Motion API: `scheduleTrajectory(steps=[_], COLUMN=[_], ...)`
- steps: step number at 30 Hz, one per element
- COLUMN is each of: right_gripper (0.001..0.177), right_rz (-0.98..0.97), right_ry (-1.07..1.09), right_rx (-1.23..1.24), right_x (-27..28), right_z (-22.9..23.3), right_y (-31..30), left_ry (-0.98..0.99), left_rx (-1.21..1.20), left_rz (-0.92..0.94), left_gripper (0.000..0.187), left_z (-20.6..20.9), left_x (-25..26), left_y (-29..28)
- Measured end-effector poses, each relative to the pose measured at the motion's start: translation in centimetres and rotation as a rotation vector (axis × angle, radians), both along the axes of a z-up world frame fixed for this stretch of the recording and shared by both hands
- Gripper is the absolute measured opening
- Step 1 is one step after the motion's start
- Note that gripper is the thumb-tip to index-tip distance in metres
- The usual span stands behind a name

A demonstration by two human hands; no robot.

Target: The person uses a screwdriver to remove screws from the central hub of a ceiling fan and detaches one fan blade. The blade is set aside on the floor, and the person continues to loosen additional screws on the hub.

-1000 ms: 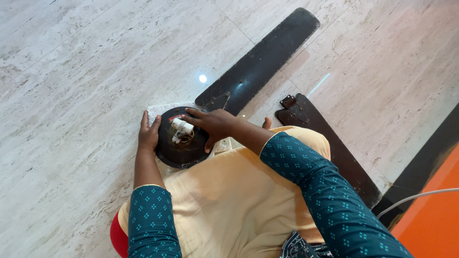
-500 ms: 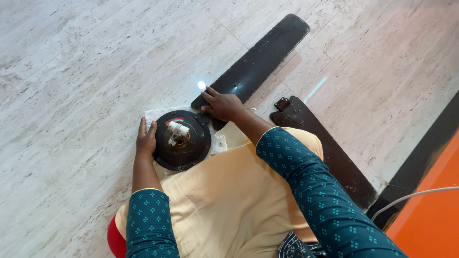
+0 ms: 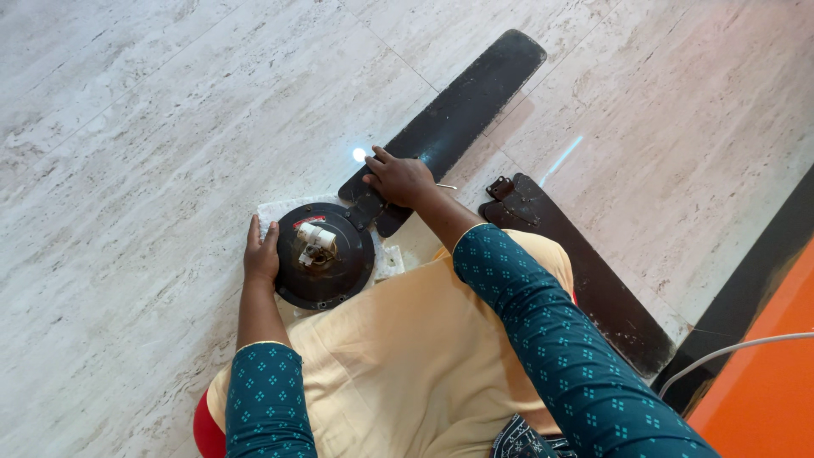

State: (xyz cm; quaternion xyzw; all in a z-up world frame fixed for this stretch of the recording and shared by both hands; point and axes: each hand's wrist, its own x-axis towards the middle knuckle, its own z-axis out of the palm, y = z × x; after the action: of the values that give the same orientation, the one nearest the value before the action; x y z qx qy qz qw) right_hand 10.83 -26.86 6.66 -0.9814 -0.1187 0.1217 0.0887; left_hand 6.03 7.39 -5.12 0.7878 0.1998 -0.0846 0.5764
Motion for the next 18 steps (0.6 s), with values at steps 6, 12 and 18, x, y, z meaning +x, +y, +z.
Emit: scheduleTrajectory(steps=[6,12,18], right_gripper=[0.067,0.068,0.069], right_rz=[0.029,0.007,-0.017], right_ry=[0.060,0.087,0.122], right_rx=[-0.123,-0.152,-0.146], right_x=[0.2,-0.2,0.0], right_z=[0.5,1.4,1.5], right_y=[0.7,1.2,1.2], left_ry=[0.019,-0.007,-0.046], left_rx=[0.003,0.004,-0.125], left_rz=[0.008,0.006,0.031], left_gripper=[0.080,0.080,0.084], left_z=[0.3,0.2,-1.3], left_x=[0.1,-0.1,0.3], left_y=[-0.1,0.1,0.5])
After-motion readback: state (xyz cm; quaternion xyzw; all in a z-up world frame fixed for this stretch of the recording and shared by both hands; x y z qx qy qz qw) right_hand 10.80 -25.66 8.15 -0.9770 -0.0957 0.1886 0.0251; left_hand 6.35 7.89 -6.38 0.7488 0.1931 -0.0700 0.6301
